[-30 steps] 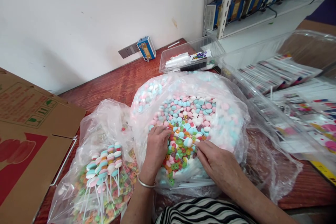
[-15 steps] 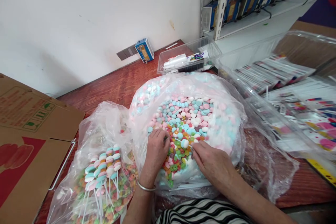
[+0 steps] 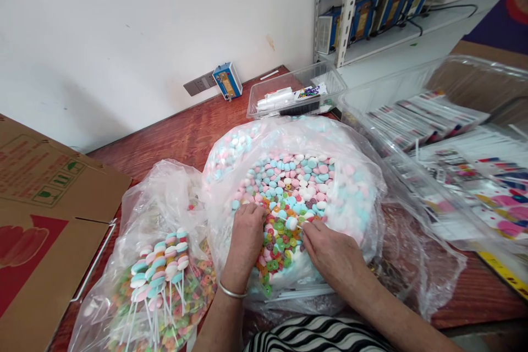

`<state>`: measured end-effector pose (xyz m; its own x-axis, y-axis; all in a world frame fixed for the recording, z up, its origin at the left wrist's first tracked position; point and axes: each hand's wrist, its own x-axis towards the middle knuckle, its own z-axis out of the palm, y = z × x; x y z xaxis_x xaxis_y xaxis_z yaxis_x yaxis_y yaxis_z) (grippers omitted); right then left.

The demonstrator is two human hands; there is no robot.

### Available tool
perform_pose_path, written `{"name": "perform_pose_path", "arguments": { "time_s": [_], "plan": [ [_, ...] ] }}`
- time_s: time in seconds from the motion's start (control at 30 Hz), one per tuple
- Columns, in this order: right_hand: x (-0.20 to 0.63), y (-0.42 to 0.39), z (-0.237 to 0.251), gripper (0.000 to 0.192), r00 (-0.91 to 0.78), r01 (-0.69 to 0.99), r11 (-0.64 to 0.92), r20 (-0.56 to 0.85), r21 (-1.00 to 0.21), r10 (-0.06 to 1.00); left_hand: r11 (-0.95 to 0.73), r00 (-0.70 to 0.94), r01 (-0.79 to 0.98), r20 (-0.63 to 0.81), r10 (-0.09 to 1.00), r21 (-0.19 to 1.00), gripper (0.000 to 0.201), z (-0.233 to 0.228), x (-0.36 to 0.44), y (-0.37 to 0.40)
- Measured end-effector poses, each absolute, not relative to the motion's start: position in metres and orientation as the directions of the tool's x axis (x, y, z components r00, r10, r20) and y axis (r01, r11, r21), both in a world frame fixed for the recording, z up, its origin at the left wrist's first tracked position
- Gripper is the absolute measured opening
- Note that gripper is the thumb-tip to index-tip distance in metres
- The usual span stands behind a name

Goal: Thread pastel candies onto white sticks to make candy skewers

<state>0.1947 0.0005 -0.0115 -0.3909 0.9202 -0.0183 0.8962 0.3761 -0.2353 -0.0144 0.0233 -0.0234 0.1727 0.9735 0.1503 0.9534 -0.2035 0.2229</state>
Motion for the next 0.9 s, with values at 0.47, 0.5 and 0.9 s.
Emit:
{"name": "perform_pose_path", "arguments": {
  "time_s": [0.47,0.5,0.9],
  "plan": [
    [0.190,-0.002,-0.005,0.016,-0.431,0.830,0.440,0.105,-0.342,0.896,0.172,-0.241,0.101,-0.144,0.960,0.980,0.016,-0.018,-0.003,0.005],
    [0.190,-0.002,-0.005,0.015,-0.432,0.830,0.443,0.111,-0.338,0.895,0.186,-0.231,0.017,-0.177,0.957,0.982,0.018,-0.018,-0.001,0.005],
    [0.192,-0.004,-0.010,0.021,-0.425,0.812,0.424,0.092,-0.400,0.900,0.194,-0.160,0.193,-0.164,0.973,0.962,0.034,-0.010,0.001,0.001]
  ]
}}
